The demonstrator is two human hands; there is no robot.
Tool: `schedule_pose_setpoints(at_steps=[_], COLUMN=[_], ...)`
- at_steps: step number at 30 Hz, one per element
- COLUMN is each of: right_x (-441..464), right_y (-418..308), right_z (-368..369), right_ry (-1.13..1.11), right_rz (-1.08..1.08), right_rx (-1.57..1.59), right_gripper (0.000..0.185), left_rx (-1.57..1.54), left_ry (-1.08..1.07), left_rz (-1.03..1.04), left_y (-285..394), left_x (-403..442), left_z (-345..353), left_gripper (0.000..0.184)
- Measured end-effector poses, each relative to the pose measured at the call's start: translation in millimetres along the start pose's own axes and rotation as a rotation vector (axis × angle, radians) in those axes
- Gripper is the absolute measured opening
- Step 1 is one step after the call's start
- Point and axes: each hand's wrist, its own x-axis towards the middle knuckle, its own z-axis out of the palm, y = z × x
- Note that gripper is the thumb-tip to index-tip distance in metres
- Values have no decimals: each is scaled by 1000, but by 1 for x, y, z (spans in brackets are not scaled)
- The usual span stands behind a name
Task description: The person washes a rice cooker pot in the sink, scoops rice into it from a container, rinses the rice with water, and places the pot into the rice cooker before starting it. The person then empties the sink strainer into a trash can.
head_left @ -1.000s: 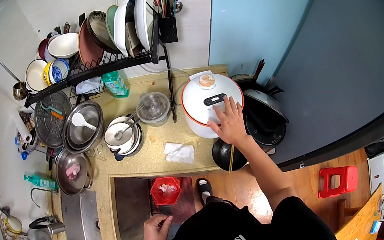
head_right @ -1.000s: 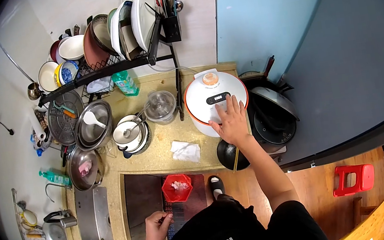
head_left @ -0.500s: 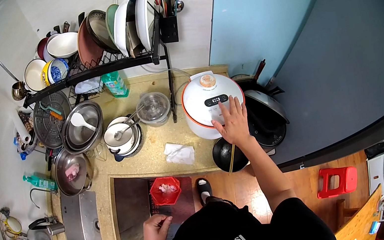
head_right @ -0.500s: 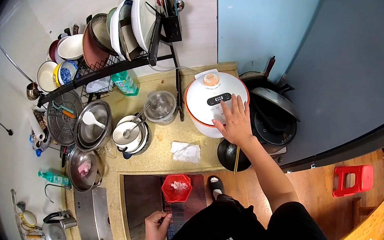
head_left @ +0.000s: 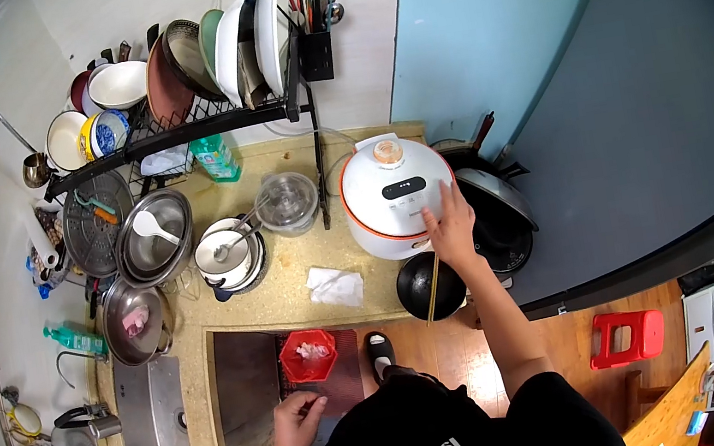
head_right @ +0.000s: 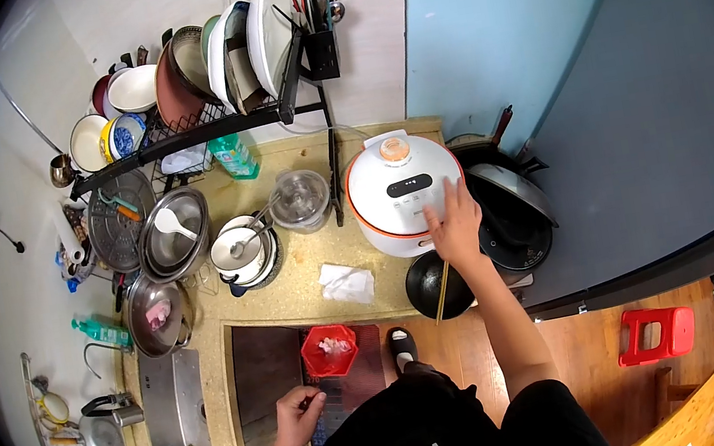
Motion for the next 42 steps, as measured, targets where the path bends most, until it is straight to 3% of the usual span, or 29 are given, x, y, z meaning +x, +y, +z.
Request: schedule_pose_setpoints(at_steps=[3, 5, 9, 11, 15, 17, 18, 20, 23, 28, 31, 33, 35, 37, 39, 40, 42], right_x=[24, 35, 63, 69, 76, 70, 65, 56, 53, 60, 60, 57, 48, 41, 15, -7, -54], right_y=[26, 53, 68, 65, 49, 47, 46, 40, 11, 1, 31, 38, 48, 39, 56, 80, 93], right_z=[4, 21, 35, 36, 27, 37, 44, 60, 74, 87, 106, 110, 94, 56, 28, 29, 7], right_ry=[-45, -71, -129, -121, -184, -124, -100, -30, 135, 224, 183, 211, 71, -20, -85, 1, 2], right_rz=[317, 518, 749, 822, 996, 1042, 999, 885, 839, 867, 805, 888, 947, 823, 540, 464, 477], right_rx=[388, 531, 982, 1107, 1347, 1290, 1311, 1410, 1300, 1268, 1364, 1257, 1150, 951, 596, 451, 127], right_gripper=[59, 64, 64, 59, 60, 58, 59, 62, 63, 58, 52, 54, 62, 64, 64, 59, 50], left_rx=[-107, -170, -311, -571, -812, -856, -874, -810, -821, -850, -673, -609, -497, -335, -264, -258, -276], left_ry=[-22, -170, -231, -185, -101, -62, -36, 25, -85, -200, 8, -3, 1, 74, 77, 48, -49], left_rz=[108, 138, 83, -89, -250, -138, -84, -179, -199, -141, -90, -77, -62, 4, 112, 144, 101], left_y=[13, -1, 32, 30, 62, 50, 42, 55, 53, 47, 55, 75, 72, 56, 28, 12, -29], left_x=[44, 95, 206, 261, 305, 323, 331, 349, 387, 424, 414, 403, 403, 403, 368, 344, 283], left_z=[20, 40, 111, 149, 159, 165, 164, 145, 124, 120, 122, 119, 111, 104, 91, 84, 71], left_gripper=[21, 37, 74, 85, 81, 80, 79, 78, 80, 81, 80, 79, 80, 76, 66, 62, 53])
